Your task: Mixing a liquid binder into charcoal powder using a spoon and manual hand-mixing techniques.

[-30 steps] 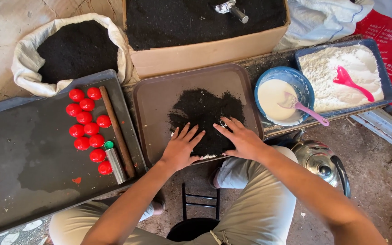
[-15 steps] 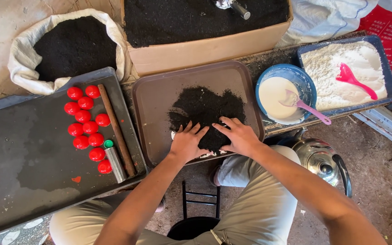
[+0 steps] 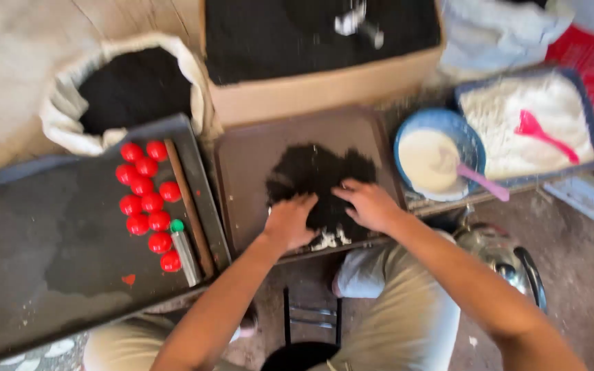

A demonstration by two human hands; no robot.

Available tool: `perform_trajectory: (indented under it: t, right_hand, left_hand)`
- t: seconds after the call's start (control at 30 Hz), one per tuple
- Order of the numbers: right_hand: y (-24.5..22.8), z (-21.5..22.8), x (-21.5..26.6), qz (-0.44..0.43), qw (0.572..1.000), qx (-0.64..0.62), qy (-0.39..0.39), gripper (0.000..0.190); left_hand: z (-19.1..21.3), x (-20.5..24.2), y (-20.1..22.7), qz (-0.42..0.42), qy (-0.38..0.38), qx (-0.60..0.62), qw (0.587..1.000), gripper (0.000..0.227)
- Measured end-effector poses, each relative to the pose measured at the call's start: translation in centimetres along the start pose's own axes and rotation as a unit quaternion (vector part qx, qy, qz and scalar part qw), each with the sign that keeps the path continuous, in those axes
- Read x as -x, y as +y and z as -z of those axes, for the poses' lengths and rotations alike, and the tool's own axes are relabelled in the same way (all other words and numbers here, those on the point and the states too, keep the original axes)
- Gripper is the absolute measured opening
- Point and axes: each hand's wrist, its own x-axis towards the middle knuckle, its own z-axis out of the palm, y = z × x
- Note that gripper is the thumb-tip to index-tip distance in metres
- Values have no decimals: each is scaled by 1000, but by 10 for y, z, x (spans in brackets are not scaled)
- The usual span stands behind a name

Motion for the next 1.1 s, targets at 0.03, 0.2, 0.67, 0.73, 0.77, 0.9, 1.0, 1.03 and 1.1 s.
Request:
perform_trajectory:
  t: [0.03,0.2,0.67,0.73,0.77,0.9,1.0,1.03,1.1]
  right_hand:
    - [2,10,2,1,1000,-2,-4,57]
    - [-12,48,37,59,997,27,-50,73]
    - [16,29,27,99,990,-15,-102,115]
    - [14,28,28,97,991,-13,-95,114]
    - [12,28,28,91,992,-20,-90,111]
    - [11,22,29,86,993,-35,-66,109]
    - [12,13,29,85,995,-17,-45,109]
    - [13,10,28,86,995,-16,-44,109]
    - [13,4,30,71,997,-22,-25,111]
  left_hand:
    - [13,10,1,2,-3,3,1000,86]
    - [35,58,6,-67,-37,-21,997,93]
    - [16,38,-1,-90,-12,-91,992,91]
    - [10,36,-1,-86,-4,-92,992,91]
    - [7,35,-1,-85,11,-90,992,91]
    - [-8,30,5,-73,77,-57,993,88]
    - [-21,27,9,-56,119,-48,990,87]
    - [-26,23,9,-56,120,-48,990,87]
    - [-37,19,10,-42,162,-41,985,85]
